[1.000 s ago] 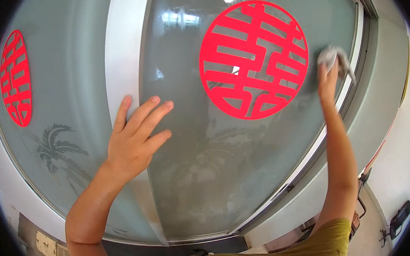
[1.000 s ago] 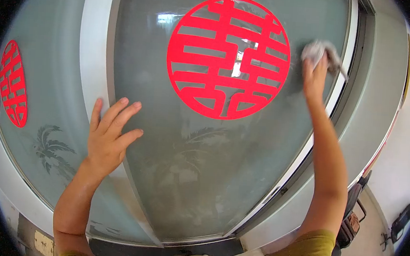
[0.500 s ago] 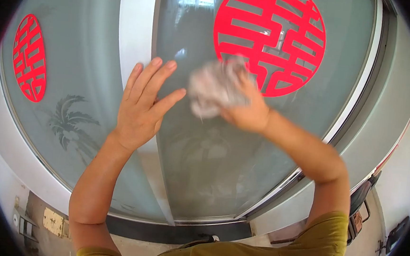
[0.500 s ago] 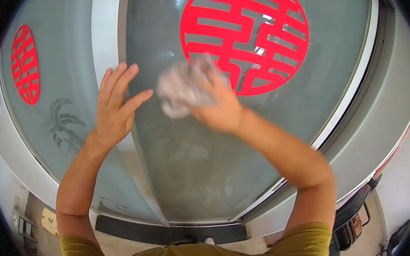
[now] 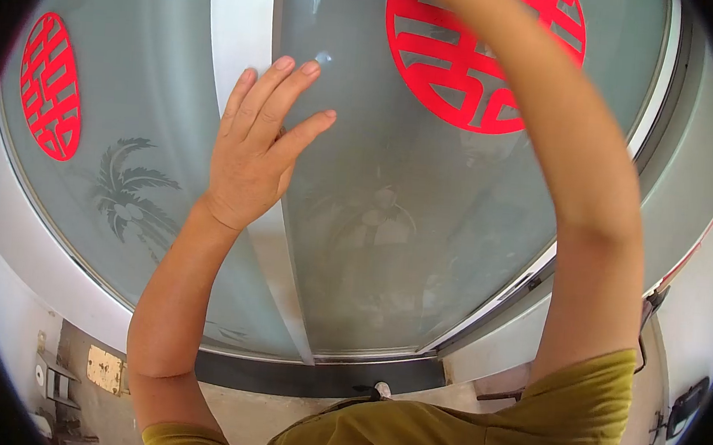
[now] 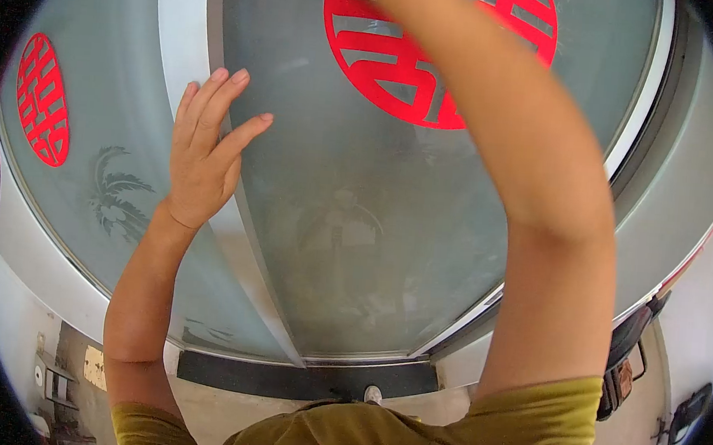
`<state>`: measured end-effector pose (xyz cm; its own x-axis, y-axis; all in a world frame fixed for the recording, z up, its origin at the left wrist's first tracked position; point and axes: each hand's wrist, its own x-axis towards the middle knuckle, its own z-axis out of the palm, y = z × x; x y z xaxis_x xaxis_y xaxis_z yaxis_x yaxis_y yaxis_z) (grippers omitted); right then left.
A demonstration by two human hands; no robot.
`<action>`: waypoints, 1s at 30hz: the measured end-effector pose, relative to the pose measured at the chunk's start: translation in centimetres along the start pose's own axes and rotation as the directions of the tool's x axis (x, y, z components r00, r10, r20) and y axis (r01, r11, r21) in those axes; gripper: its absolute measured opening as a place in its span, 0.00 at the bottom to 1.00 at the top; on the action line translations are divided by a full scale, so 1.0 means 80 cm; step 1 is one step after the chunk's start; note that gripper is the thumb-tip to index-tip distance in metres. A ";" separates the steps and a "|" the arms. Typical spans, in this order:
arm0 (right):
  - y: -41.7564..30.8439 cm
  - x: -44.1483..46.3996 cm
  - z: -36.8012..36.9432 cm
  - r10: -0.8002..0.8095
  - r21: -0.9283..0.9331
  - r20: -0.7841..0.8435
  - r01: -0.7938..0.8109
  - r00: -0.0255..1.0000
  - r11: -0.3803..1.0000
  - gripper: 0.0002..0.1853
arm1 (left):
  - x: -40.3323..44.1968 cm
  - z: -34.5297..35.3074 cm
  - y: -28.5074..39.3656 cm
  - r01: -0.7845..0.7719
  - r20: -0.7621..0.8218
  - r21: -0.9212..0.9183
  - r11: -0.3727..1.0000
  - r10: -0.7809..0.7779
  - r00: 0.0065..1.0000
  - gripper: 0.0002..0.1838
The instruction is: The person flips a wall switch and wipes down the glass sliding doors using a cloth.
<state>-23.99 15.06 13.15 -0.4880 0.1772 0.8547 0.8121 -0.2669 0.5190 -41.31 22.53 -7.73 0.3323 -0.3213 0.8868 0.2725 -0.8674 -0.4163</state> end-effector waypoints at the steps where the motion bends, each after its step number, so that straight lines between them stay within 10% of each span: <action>1: -0.017 -0.039 0.003 -0.123 -0.003 -0.031 0.123 0.992 0.992 0.27 | -0.001 0.000 0.000 0.000 -0.003 -0.001 1.000 0.000 1.000 0.21; 5: -0.074 -0.193 -0.040 -0.335 0.100 0.401 0.323 0.852 0.941 0.23 | -0.001 -0.003 -0.001 -0.003 0.007 -0.014 1.000 0.003 1.000 0.20; 10: -0.068 -0.309 -0.058 -0.597 0.491 0.314 0.412 0.738 0.768 0.20 | 0.002 -0.003 0.001 -0.020 0.007 -0.022 1.000 0.020 1.000 0.18; 14: -0.004 -0.197 -0.071 -0.385 -0.093 0.468 0.478 0.795 0.873 0.18 | 0.001 -0.002 0.002 -0.015 0.027 0.005 1.000 0.015 1.000 0.19; 15: 0.012 -0.160 -0.065 -0.341 -0.194 0.292 0.404 0.894 0.894 0.16 | 0.000 -0.001 0.002 -0.009 0.036 0.013 1.000 0.009 0.999 0.19; 17: 0.060 -0.114 -0.064 -0.208 0.080 0.300 0.193 0.931 0.978 0.27 | 0.001 -0.004 0.004 -0.005 0.045 0.007 1.000 0.004 0.999 0.19; 23: 0.059 -0.105 -0.078 -0.302 0.052 0.138 0.297 0.943 0.953 0.27 | 0.003 -0.005 0.004 -0.001 0.064 0.001 1.000 0.001 0.998 0.18; 30: 0.146 -0.268 -0.150 -0.185 0.094 0.343 0.163 0.921 0.982 0.26 | 0.002 -0.008 0.003 -0.004 0.071 -0.007 1.000 0.005 0.997 0.17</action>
<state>-7.92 -3.24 1.02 -0.4900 0.5374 0.6864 0.7483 -0.1445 0.6474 -41.72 22.01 -7.55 0.3966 -0.2975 0.8684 0.2649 -0.8687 -0.4186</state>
